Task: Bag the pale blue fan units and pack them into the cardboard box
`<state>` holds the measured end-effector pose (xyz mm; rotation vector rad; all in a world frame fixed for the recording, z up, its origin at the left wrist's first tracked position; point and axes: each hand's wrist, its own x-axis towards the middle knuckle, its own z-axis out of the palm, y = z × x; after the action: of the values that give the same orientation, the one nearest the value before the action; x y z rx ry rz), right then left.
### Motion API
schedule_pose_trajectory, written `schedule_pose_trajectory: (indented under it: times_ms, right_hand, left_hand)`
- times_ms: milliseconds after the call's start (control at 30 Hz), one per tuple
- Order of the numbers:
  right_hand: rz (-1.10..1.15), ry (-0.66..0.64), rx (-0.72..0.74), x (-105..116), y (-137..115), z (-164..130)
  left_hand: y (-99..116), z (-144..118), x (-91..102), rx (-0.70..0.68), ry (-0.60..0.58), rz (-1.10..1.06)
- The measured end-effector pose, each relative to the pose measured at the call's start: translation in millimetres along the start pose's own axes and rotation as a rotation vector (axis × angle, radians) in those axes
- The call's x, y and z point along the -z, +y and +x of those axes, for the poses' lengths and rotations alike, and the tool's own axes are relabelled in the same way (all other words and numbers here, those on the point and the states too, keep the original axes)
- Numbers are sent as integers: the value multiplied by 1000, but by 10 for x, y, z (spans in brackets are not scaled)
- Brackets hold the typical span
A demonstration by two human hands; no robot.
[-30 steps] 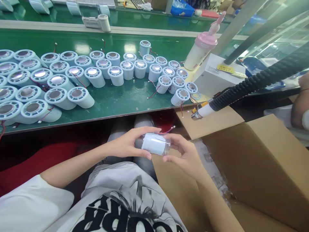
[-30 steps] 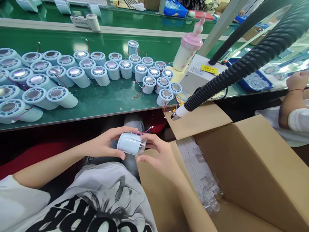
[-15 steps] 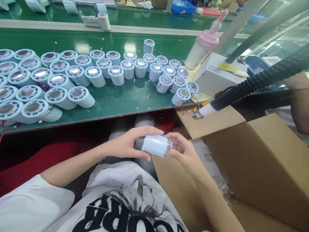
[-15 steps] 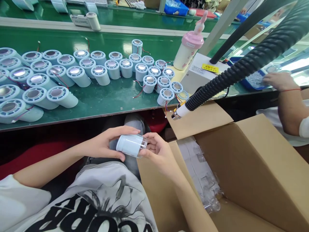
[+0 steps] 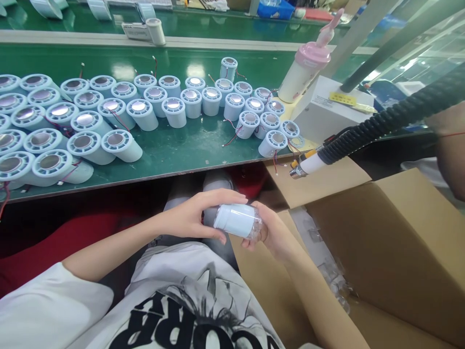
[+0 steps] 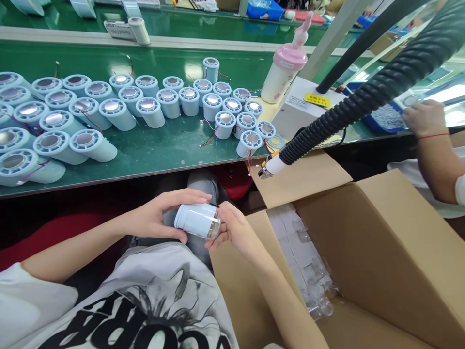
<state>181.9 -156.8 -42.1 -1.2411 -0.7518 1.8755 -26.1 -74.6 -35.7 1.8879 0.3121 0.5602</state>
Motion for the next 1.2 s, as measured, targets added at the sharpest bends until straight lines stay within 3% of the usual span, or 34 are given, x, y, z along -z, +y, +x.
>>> schedule_pose_trajectory:
  times_ms: [167, 267, 333, 433, 533, 600, 633, 700, 800, 900, 1200]
  right_hand:
    - [74, -57, -150, -43, -13, 13]
    - [81, -101, -259, -59, -15, 16]
    - [28, -106, -248, -61, 7, 10]
    - [-208, 52, 35, -43, 62, -19]
    - [-562, 229, 584, 1, 96, -62]
    - [-787, 184, 893, 33, 91, -88]
    - [-865, 135, 964, 46, 81, -100]
    - [-876, 55, 918, 60, 53, -123]
    - [-573, -7, 636, 65, 16, -149]
    - [-353, -14, 489, 75, -6, -166]
    - [-346, 34, 292, 46, 102, -129]
  left_hand:
    - [-45, 4, -5, -83, 0, 9]
    - [-43, -9, -22, -83, 8, 31]
    - [-18, -23, -39, -46, 26, 27]
    - [39, -43, -61, 106, 74, -65]
    - [91, -43, -72, 269, 74, -173]
    - [109, -34, -75, 333, 60, -212]
    - [111, -30, -75, 349, 60, -230]
    - [108, -26, -69, 338, 57, -267]
    - [103, -33, -43, 278, -16, -283]
    - [98, -39, -22, 289, -66, -324]
    - [-55, -46, -137, 533, -72, -681]
